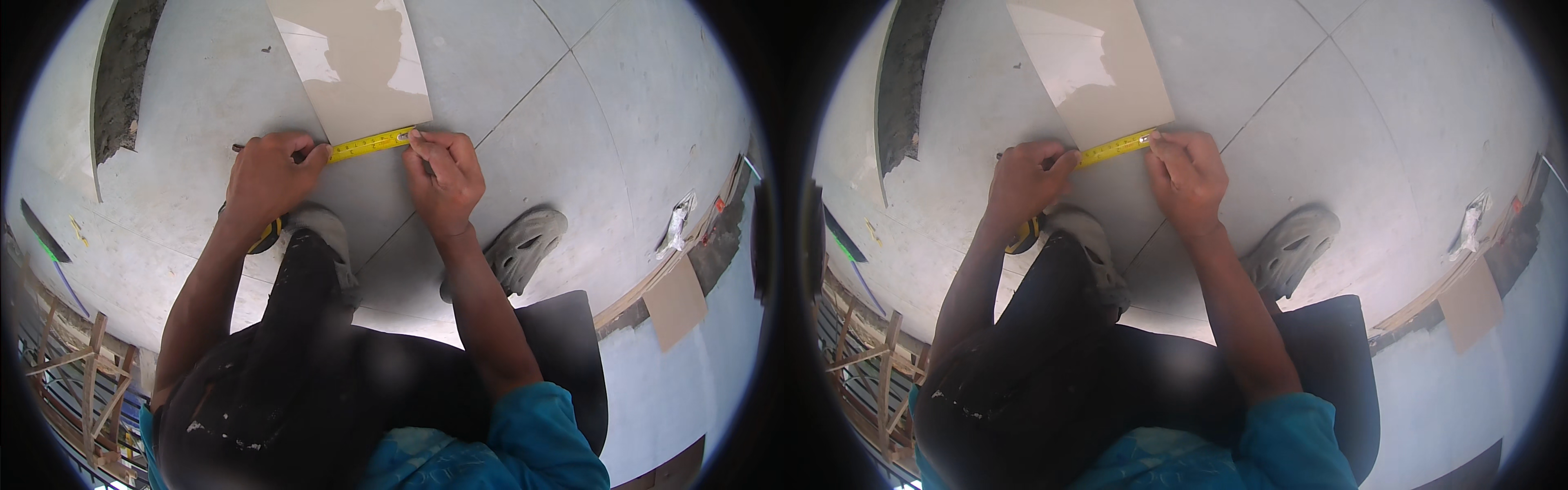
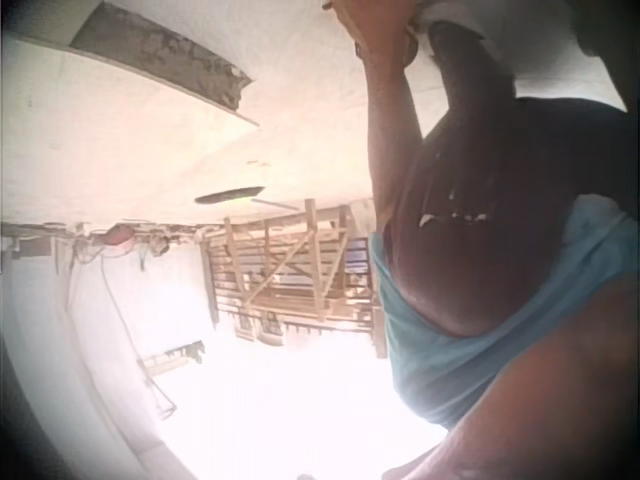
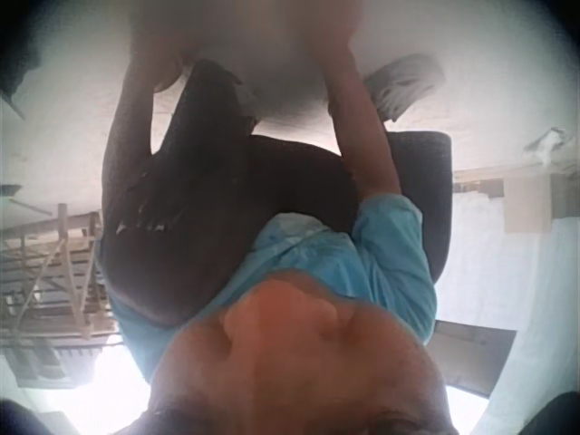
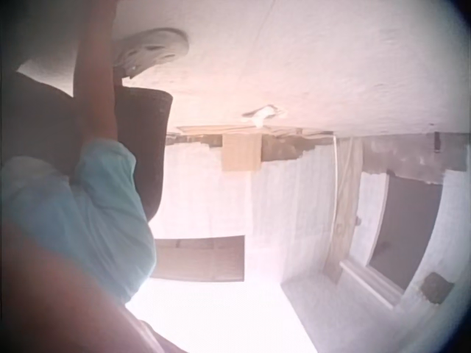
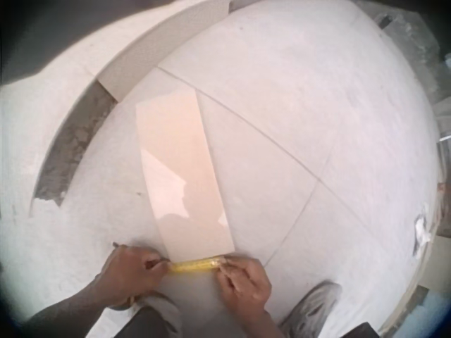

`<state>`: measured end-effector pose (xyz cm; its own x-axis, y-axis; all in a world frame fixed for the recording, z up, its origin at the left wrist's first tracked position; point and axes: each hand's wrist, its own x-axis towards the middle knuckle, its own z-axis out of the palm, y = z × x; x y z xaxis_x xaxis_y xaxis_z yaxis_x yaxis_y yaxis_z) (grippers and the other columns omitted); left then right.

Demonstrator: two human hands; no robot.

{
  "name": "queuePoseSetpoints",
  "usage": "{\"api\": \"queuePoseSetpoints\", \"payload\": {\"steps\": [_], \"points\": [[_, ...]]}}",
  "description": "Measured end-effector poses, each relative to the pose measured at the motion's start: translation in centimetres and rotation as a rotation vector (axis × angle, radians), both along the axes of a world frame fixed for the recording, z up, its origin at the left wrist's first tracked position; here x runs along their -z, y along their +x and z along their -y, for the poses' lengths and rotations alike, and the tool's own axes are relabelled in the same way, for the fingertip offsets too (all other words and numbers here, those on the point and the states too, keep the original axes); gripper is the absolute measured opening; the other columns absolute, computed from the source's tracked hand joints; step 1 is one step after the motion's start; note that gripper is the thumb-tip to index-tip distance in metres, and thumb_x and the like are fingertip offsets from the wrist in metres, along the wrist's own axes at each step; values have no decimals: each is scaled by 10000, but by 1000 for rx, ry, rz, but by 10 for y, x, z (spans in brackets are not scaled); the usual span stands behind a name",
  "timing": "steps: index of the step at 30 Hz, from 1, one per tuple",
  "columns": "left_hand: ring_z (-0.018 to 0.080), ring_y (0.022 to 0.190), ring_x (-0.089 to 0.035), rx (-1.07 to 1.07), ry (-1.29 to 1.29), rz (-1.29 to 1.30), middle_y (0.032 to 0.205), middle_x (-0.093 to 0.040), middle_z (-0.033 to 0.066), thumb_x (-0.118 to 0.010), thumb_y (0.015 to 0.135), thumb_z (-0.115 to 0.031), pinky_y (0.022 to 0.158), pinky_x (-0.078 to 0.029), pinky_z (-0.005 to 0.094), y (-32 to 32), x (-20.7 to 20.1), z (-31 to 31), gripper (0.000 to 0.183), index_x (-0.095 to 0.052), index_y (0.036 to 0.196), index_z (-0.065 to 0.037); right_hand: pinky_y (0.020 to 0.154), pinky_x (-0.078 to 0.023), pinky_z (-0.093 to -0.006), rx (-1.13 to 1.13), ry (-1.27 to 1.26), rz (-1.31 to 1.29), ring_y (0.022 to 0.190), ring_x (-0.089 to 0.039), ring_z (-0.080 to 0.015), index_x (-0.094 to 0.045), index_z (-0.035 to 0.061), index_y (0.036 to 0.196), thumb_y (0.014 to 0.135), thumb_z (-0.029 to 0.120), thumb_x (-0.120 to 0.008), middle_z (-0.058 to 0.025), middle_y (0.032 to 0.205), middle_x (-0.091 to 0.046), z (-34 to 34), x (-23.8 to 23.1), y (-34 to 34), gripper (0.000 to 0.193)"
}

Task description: The person measures a rectangular tile with a tape measure and marks it with a pencil. They then place the tile on the floor to check fit and continue measuring and marking.

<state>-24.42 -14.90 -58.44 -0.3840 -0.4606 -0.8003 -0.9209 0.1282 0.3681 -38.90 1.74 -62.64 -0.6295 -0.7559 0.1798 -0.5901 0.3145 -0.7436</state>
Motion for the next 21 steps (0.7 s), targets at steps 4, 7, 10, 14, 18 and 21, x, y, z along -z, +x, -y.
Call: {"api": "queuePoseSetpoints", "payload": {"steps": [4,7,10,14,18,21], "points": [[127,490,-612,-28,45,-23,615,-667,70,-628,899,-309,532,-491,292,-2,0,2,291,-717,860,-34,614,-504,-307,-12,-37,-22,733,-620,-216,-708,40,901,708,-77,-742,-71,857,-653,1,2,-2,228],[125,487,-608,-45,53,-17,610,-660,72,-630,899,-306,520,-488,288,-1,-2,2,290,-716,857,-32,530,-473,-240,-50,-47,-54,706,-618,-128,-720,41,896,724,-112,-750,-68,888,-652,2,2,-5,232],[123,488,-608,-49,61,1,605,-654,72,-627,900,-312,531,-490,288,-1,-3,3,297,-715,858,-31,543,-487,-239,-55,9,-43,718,-626,-132,-720,39,890,726,-116,-744,-67,887,-652,1,0,-3,227],[120,492,-607,-19,50,24,612,-657,71,-621,902,-323,548,-492,285,-2,0,4,311,-716,861,-30,589,-499,-310,-15,14,-16,729,-616,-213,-695,47,882,724,-82,-723,-63,846,-638,8,-1,-3,206],[117,493,-601,-44,67,43,624,-662,64,-616,902,-324,554,-492,282,-2,-1,2,312,-719,865,-32,578,-495,-309,-9,24,-15,719,-613,-212,-689,57,861,723,-73,-731,-57,833,-632,5,-1,-1,194],[115,491,-597,-50,65,26,633,-666,60,-615,903,-322,551,-491,280,-2,0,2,307,-720,873,-35,576,-493,-308,6,-6,-1,710,-611,-211,-687,63,854,722,-69,-735,-53,829,-632,7,0,-2,193]]}}
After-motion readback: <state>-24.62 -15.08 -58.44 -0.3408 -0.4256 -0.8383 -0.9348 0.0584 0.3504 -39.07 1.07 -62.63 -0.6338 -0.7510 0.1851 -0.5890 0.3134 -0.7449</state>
